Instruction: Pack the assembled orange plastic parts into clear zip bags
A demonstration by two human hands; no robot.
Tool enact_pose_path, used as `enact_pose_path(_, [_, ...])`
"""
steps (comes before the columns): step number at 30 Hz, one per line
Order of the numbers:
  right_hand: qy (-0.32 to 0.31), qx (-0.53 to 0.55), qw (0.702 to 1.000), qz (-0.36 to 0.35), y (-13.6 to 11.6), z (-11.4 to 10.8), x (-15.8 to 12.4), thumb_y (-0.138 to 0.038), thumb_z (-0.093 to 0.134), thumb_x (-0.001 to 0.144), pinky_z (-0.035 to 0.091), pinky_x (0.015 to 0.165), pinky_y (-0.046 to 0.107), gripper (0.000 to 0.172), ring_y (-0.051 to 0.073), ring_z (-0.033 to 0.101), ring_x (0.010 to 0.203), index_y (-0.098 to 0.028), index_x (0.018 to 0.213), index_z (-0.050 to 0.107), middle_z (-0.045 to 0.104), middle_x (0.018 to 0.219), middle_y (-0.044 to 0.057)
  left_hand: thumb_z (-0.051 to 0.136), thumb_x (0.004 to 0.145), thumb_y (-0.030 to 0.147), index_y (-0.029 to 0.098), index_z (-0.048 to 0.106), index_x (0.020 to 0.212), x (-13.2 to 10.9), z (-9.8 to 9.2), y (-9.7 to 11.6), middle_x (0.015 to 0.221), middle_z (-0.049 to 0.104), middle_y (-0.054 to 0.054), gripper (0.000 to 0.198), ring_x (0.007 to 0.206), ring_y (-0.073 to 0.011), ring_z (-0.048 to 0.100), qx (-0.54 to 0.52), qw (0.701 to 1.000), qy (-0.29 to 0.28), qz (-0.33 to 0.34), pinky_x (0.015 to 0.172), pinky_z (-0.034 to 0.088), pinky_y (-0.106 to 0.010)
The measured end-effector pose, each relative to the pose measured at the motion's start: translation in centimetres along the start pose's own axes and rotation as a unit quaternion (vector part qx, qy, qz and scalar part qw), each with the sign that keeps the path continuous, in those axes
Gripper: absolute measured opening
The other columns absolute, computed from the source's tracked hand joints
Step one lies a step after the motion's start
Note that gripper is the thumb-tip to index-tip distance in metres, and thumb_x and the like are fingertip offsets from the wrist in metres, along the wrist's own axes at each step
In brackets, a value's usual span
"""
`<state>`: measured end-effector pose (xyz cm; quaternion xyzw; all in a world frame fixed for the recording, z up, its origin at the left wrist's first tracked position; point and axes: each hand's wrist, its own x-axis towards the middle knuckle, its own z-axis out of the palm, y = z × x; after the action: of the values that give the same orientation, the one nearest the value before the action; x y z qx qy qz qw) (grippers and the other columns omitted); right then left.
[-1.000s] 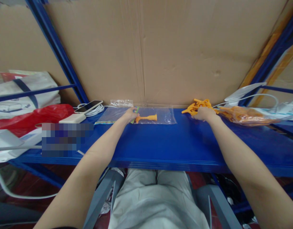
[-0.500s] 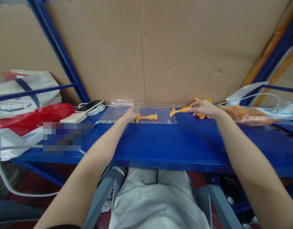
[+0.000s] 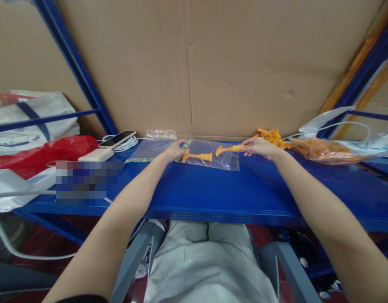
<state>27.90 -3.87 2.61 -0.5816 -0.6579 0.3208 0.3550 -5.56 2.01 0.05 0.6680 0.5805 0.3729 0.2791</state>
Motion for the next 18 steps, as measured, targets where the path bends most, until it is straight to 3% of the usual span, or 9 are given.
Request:
enact_pose_path(2, [0.004,0.031,0.999,0.011,0.1,0.9,0.2,-0.023,0.079,0.078,0.052,0.055,0.019,0.015,0.012,0.062,0.060,-0.013,0.081,0.070,0.068,0.065,0.005,0.072,0.073,0.014,0.015,0.062,0.124,0.1,0.2,-0.1,0.093,0.071,-0.005,0.052,0.081,-0.0171,0.068,0.014,1.000,-0.021,0.016,0.072,0.053,-0.025])
enact_pose_path(5, [0.007,0.086,0.996,0.032,0.0,2.1,0.3,-0.015,0.078,0.079,0.053,0.057,0.019,0.009,0.011,0.062,0.060,-0.013,0.078,0.069,0.068,0.067,0.005,0.071,0.075,0.019,0.015,0.060,0.130,-0.1,0.5,-0.1,0.109,0.071,-0.011,0.056,0.099,-0.0241,0.069,0.103,0.994,-0.003,0.031,0.086,0.053,-0.031])
enact_pose_path(9, [0.013,0.130,0.990,0.061,-0.6,3.4,-0.1,-0.007,0.075,0.079,0.052,0.054,0.018,0.009,0.009,0.062,0.056,-0.012,0.078,0.068,0.067,0.066,0.004,0.063,0.083,0.028,0.018,0.052,0.139,-0.5,1.2,0.2,0.134,0.060,-0.015,0.058,0.126,-0.0314,0.056,0.275,0.956,0.040,0.093,0.105,0.045,-0.040])
enact_pose_path(13, [0.018,0.145,0.986,0.075,-1.2,4.1,-0.4,-0.005,0.075,0.079,0.049,0.050,0.016,0.012,0.008,0.061,0.053,-0.012,0.077,0.066,0.066,0.063,0.002,0.057,0.089,0.037,0.018,0.048,0.142,-0.6,2.3,0.3,0.149,0.046,-0.015,0.057,0.140,-0.0305,0.043,0.327,0.933,0.013,0.153,0.115,0.036,-0.042])
enact_pose_path(18, [-0.012,0.169,0.982,0.078,-1.6,4.2,-0.9,-0.004,0.073,0.080,0.052,0.053,0.017,0.011,0.009,0.062,0.054,-0.012,0.077,0.066,0.066,0.063,0.002,0.049,0.092,0.035,0.011,0.051,0.139,-0.2,3.2,0.0,0.149,0.049,-0.017,0.053,0.146,-0.0265,0.035,0.284,0.945,-0.044,0.157,0.120,0.028,-0.039])
